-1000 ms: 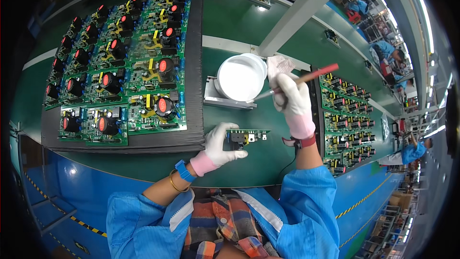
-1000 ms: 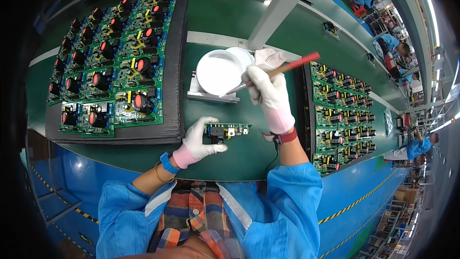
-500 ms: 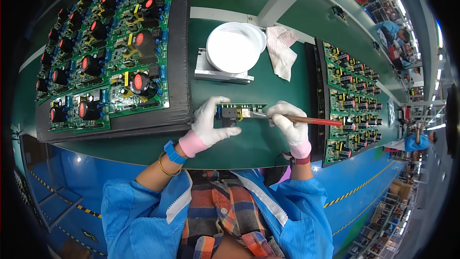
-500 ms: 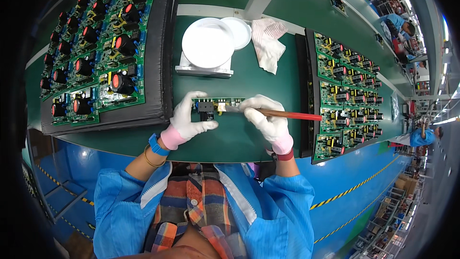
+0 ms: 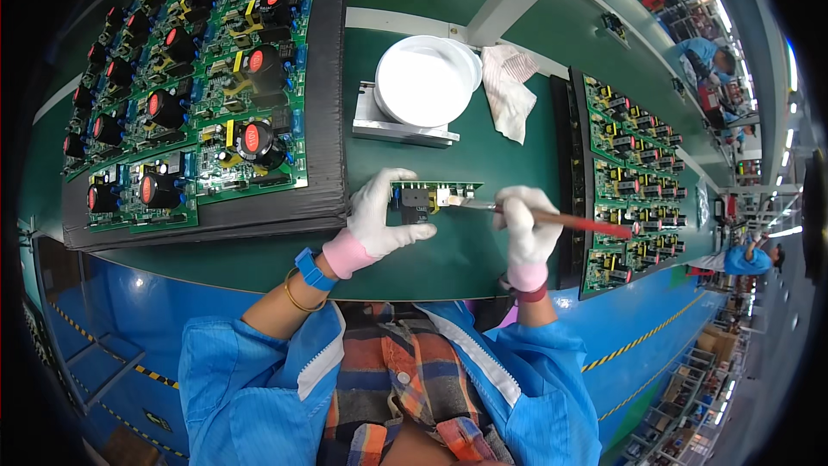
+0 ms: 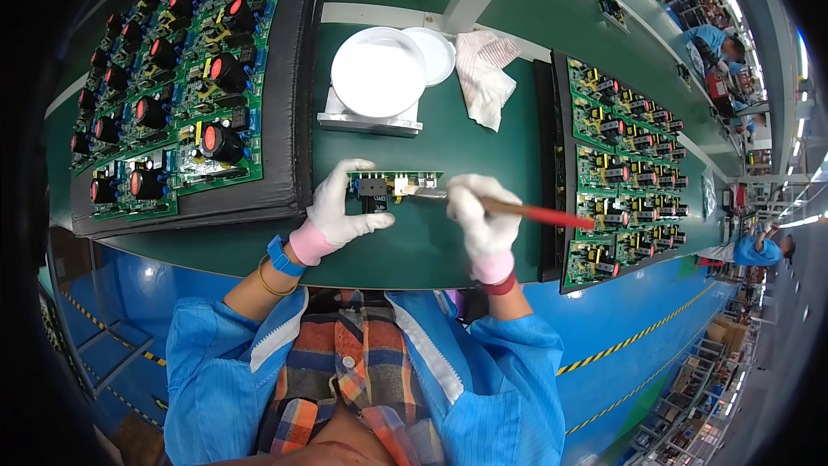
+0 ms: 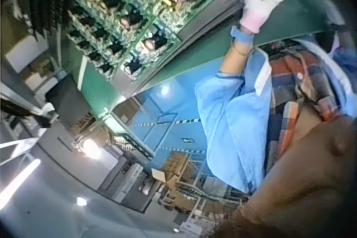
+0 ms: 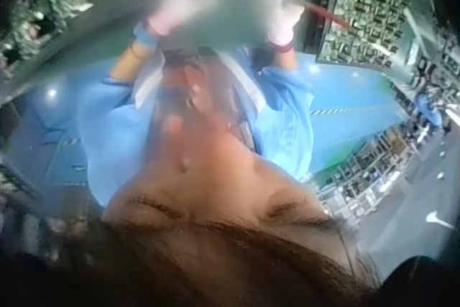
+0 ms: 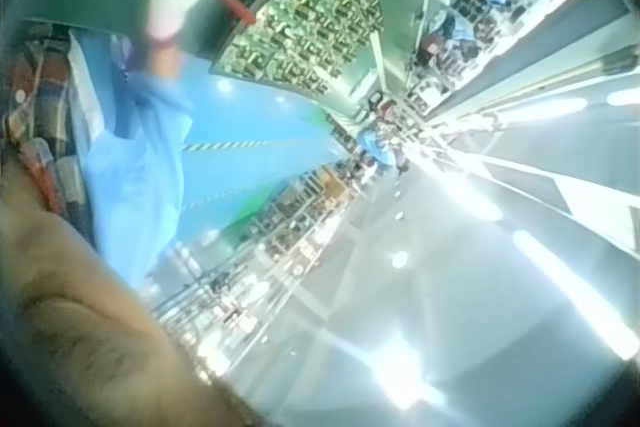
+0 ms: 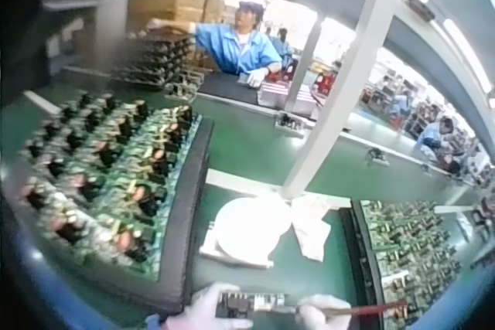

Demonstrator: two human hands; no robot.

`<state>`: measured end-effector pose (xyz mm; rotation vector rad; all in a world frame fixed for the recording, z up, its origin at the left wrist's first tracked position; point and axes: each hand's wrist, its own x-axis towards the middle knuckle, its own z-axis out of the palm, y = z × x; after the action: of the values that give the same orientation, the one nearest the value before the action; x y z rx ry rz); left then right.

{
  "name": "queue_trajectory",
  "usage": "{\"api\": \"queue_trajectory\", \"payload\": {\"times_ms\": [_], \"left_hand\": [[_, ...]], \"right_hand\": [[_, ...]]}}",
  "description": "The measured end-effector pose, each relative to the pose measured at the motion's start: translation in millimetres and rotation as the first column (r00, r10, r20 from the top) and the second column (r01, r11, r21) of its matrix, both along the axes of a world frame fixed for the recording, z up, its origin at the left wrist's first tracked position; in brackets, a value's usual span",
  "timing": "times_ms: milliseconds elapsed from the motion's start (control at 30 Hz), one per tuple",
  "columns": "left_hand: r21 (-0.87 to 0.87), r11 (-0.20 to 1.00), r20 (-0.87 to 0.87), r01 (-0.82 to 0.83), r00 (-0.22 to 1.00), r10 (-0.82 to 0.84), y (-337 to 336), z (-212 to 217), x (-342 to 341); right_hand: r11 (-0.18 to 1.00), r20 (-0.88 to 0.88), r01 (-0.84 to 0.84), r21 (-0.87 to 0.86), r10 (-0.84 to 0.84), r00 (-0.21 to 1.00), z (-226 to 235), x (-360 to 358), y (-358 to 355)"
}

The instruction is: The person picks up circuit boards from a tray, applies paste to their components using a brush, and places the boards back onto trays.

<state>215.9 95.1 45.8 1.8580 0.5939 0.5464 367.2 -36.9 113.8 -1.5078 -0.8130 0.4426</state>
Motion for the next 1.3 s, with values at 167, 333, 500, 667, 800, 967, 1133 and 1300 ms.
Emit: {"api": "queue_trajectory", "payload": {"times_ms": [167, 333, 500, 667, 800, 967, 1133, 1300], "left_hand": [[-0.002, 1.000, 0.020, -0.005, 1.000, 0.005, -0.9, 0.3, -0.2], [0.009, 1.000, 0.027, -0.013, 1.000, 0.013, -1.0, -1.8, -0.7], [0.040, 0.999, 0.041, 0.005, 0.999, -0.006, -1.4, -1.8, -1.4], [0.013, 1.000, 0.023, 0.000, 1.000, 0.000, -0.3, -0.6, -1.1], [-0.025, 1.000, 0.010, 0.001, 1.000, -0.001, 0.2, 4.5, -1.5], [0.008, 1.000, -0.035, -0.011, 0.999, 0.011, -1.1, 6.4, -0.7], [0.008, 1.000, -0.042, 0.005, 0.999, -0.005, -0.7, 6.8, -1.4], [0.006, 1.000, -0.020, -0.002, 1.000, 0.002, -0.5, 5.1, -2.1]], "right_hand": [[0.996, 0.707, -0.067, 0.061, 0.004, 0.707, -3.7, -6.1, 6.1], [0.994, 0.876, -0.084, -0.076, 0.106, 0.471, 2.2, -20.4, 12.0], [0.993, 0.889, -0.067, -0.097, 0.117, 0.442, 4.9, -27.8, 7.0], [0.983, 0.811, -0.019, -0.184, 0.162, 0.563, 16.7, -18.6, -6.7], [0.995, 0.121, 0.023, -0.096, -0.011, 0.993, 25.8, 11.0, -15.8], [0.978, -0.090, -0.119, -0.174, 0.105, 0.990, 18.3, 30.5, -11.0], [0.944, 0.043, -0.136, -0.301, 0.156, 0.987, 20.4, 33.4, -0.8], [0.934, 0.029, -0.136, -0.329, 0.155, 0.988, 23.4, 35.1, 0.5]]}}
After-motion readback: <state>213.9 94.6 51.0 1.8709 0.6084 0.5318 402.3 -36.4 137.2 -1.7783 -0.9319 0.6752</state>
